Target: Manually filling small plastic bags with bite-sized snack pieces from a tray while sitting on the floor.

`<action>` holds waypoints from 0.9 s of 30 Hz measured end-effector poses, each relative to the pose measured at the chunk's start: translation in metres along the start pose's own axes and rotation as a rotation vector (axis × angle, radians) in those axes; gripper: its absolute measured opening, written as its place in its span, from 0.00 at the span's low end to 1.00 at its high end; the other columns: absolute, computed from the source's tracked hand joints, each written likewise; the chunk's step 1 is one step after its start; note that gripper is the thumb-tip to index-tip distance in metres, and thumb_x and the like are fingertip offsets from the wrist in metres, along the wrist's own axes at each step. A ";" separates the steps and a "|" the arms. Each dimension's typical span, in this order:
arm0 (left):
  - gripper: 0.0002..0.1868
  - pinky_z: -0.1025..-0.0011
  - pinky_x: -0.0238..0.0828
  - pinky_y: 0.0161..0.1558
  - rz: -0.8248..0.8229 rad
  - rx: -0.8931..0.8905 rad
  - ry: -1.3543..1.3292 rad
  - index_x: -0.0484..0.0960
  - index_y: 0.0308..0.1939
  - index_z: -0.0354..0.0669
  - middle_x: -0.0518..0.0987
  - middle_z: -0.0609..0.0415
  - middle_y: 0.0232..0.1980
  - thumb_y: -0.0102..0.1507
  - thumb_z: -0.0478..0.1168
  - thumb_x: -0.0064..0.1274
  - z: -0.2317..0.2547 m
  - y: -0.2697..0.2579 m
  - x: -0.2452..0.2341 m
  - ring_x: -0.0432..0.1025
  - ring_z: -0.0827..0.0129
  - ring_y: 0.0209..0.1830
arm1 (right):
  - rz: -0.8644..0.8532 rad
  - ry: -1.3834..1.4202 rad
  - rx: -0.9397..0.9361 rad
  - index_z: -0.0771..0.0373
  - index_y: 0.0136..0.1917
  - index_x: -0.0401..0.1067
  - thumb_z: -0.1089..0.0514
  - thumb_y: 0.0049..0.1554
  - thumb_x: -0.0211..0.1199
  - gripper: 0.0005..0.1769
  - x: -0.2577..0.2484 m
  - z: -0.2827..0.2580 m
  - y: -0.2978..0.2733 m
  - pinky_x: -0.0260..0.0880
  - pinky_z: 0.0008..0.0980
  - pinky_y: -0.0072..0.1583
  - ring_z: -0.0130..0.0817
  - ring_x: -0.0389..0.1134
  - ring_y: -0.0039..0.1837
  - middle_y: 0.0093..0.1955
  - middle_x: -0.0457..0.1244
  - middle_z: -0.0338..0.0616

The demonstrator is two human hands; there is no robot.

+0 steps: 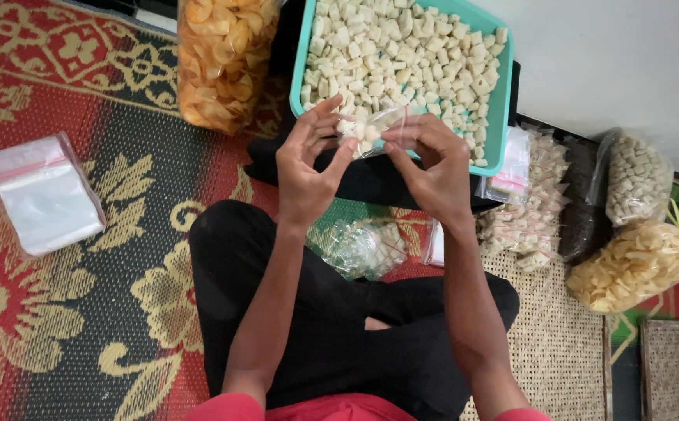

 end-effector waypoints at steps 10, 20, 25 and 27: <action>0.24 0.68 0.80 0.55 0.003 -0.019 -0.070 0.75 0.68 0.42 0.80 0.46 0.58 0.68 0.32 0.60 -0.003 0.000 0.001 0.76 0.69 0.54 | -0.022 0.044 0.033 0.72 0.50 0.75 0.74 0.61 0.67 0.04 0.002 0.001 -0.005 0.73 0.40 0.55 0.34 0.66 0.53 0.49 0.67 0.56; 0.25 0.72 0.77 0.59 -0.118 0.078 0.128 0.73 0.66 0.42 0.77 0.53 0.62 0.67 0.26 0.58 0.035 -0.011 0.018 0.75 0.69 0.59 | -0.103 -0.173 0.072 0.70 0.60 0.78 0.74 0.61 0.61 0.15 -0.002 -0.050 -0.022 0.54 0.25 0.46 0.28 0.54 0.43 0.43 0.56 0.40; 0.32 0.62 0.67 0.74 -0.216 0.306 0.399 0.73 0.66 0.41 0.73 0.49 0.68 0.59 0.26 0.65 0.090 -0.029 0.033 0.70 0.56 0.70 | -0.088 -0.195 0.039 0.70 0.61 0.77 0.76 0.60 0.61 0.16 -0.016 -0.075 -0.030 0.52 0.24 0.42 0.26 0.52 0.40 0.45 0.58 0.40; 0.42 0.58 0.62 0.76 -0.306 0.336 0.612 0.71 0.71 0.46 0.68 0.51 0.74 0.56 0.38 0.75 0.095 -0.038 0.042 0.65 0.57 0.74 | -0.135 -0.128 0.035 0.74 0.59 0.77 0.76 0.61 0.61 0.13 -0.014 -0.082 -0.031 0.59 0.22 0.45 0.27 0.60 0.45 0.49 0.61 0.43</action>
Point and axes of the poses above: each hand's wrist, its own y-axis towards the middle knuckle, its own x-axis out of the palm, z = x × y, the point moved 9 cm from there along y, towards the middle knuckle
